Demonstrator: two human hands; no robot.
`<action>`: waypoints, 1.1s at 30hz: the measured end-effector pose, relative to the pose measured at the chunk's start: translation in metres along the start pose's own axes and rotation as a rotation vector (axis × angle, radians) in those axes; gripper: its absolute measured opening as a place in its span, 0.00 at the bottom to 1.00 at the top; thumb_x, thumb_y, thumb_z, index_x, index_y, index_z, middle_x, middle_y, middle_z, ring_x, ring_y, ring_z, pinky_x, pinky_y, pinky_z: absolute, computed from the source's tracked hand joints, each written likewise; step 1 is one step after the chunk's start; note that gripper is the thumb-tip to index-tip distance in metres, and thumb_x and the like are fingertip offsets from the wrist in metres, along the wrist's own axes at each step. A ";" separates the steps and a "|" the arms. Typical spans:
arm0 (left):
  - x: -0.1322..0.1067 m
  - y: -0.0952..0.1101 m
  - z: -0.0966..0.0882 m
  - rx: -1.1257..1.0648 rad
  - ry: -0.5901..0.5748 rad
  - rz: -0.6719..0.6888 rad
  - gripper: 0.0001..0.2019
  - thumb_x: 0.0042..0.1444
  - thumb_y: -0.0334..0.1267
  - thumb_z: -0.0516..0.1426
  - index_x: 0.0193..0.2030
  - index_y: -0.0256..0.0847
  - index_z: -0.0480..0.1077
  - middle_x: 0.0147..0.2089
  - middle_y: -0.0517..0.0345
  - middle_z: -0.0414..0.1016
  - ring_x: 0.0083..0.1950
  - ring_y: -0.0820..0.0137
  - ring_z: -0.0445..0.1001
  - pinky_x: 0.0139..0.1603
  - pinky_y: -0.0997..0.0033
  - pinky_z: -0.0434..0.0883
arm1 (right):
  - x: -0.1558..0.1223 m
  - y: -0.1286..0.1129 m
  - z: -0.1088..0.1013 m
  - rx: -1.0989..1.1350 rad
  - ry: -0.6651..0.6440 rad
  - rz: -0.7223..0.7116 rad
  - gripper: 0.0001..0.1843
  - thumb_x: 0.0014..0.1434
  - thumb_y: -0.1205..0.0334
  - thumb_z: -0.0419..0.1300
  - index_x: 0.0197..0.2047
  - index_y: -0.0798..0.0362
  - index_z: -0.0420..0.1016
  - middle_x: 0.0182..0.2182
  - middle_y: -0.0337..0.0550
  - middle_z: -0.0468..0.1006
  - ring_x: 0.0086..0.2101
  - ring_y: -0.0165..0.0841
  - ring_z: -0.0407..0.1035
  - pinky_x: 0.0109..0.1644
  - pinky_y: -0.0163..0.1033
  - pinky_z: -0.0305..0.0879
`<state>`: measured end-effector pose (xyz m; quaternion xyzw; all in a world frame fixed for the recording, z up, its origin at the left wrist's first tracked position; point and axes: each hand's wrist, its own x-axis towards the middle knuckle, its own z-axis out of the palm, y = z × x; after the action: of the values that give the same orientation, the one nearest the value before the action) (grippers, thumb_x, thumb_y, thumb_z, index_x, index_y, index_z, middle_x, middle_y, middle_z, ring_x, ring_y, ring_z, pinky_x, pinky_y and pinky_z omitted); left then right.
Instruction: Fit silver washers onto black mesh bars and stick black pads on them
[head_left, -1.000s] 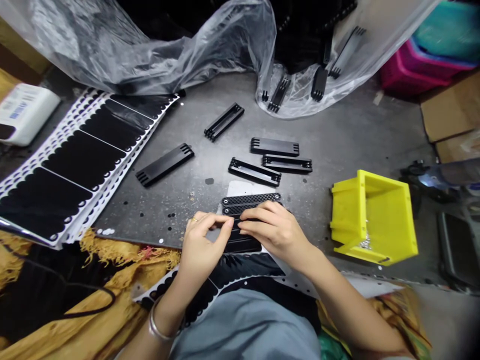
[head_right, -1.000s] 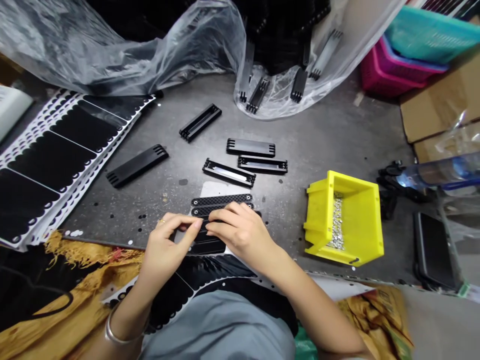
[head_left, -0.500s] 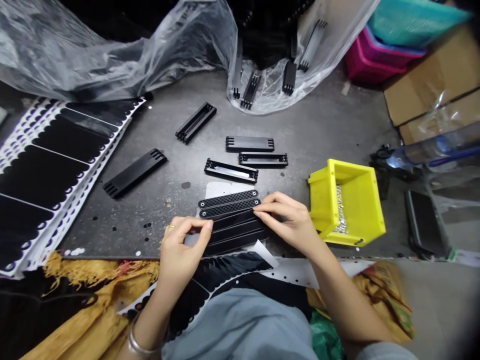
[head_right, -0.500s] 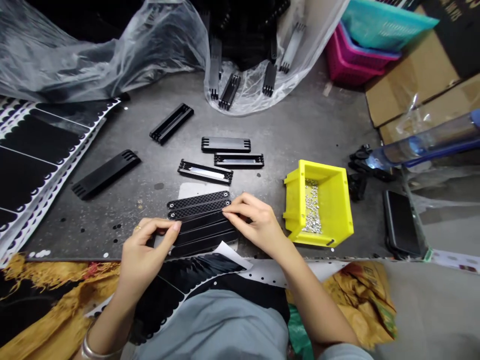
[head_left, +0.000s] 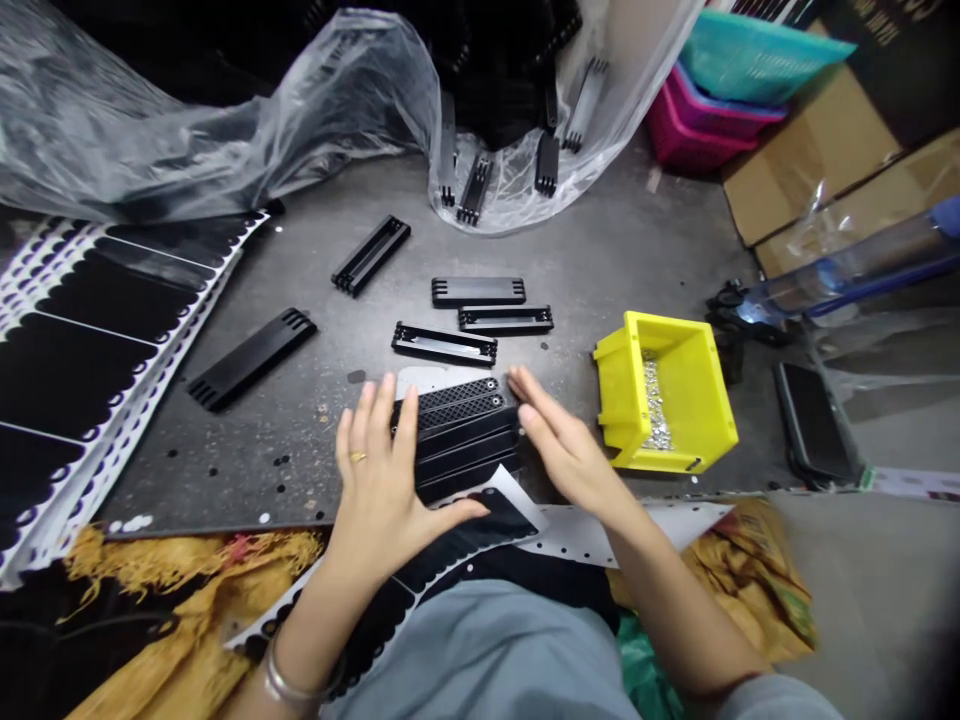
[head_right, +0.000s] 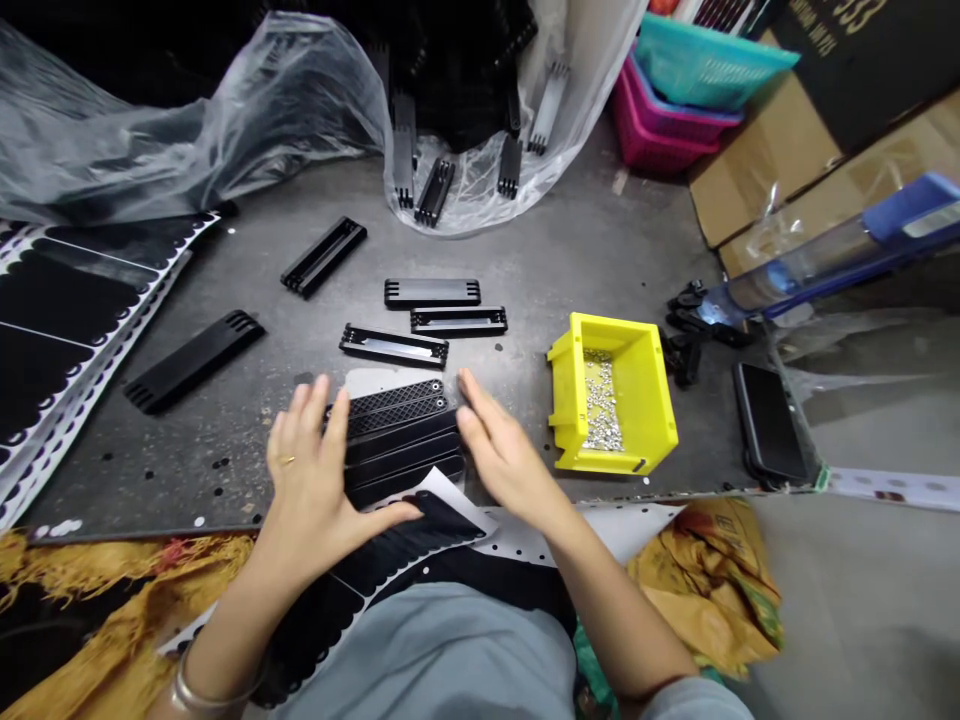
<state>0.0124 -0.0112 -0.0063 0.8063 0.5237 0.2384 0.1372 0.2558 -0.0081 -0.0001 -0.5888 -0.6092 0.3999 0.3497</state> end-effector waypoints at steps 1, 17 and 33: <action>0.003 -0.001 0.002 0.008 -0.049 0.021 0.63 0.47 0.73 0.64 0.79 0.39 0.42 0.79 0.31 0.50 0.80 0.36 0.47 0.77 0.34 0.45 | -0.004 -0.003 0.005 0.026 -0.065 0.025 0.30 0.76 0.51 0.50 0.77 0.41 0.54 0.74 0.45 0.62 0.71 0.40 0.58 0.77 0.58 0.53; -0.013 0.035 -0.007 -0.097 0.005 0.109 0.23 0.62 0.49 0.66 0.61 0.47 0.72 0.60 0.49 0.78 0.65 0.53 0.70 0.72 0.49 0.55 | -0.061 -0.017 -0.003 0.031 0.081 -0.124 0.09 0.66 0.65 0.66 0.49 0.43 0.78 0.36 0.38 0.79 0.37 0.34 0.72 0.41 0.41 0.69; -0.008 0.063 0.018 -0.302 0.132 -0.004 0.10 0.72 0.28 0.53 0.37 0.41 0.67 0.33 0.59 0.73 0.34 0.69 0.68 0.40 0.67 0.65 | -0.082 -0.010 -0.032 -0.329 -0.034 -0.728 0.13 0.69 0.71 0.60 0.55 0.52 0.78 0.47 0.47 0.80 0.47 0.38 0.75 0.48 0.45 0.75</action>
<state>0.0680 -0.0438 0.0066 0.7581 0.4914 0.3666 0.2224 0.2854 -0.0871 0.0270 -0.3759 -0.8397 0.1563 0.3595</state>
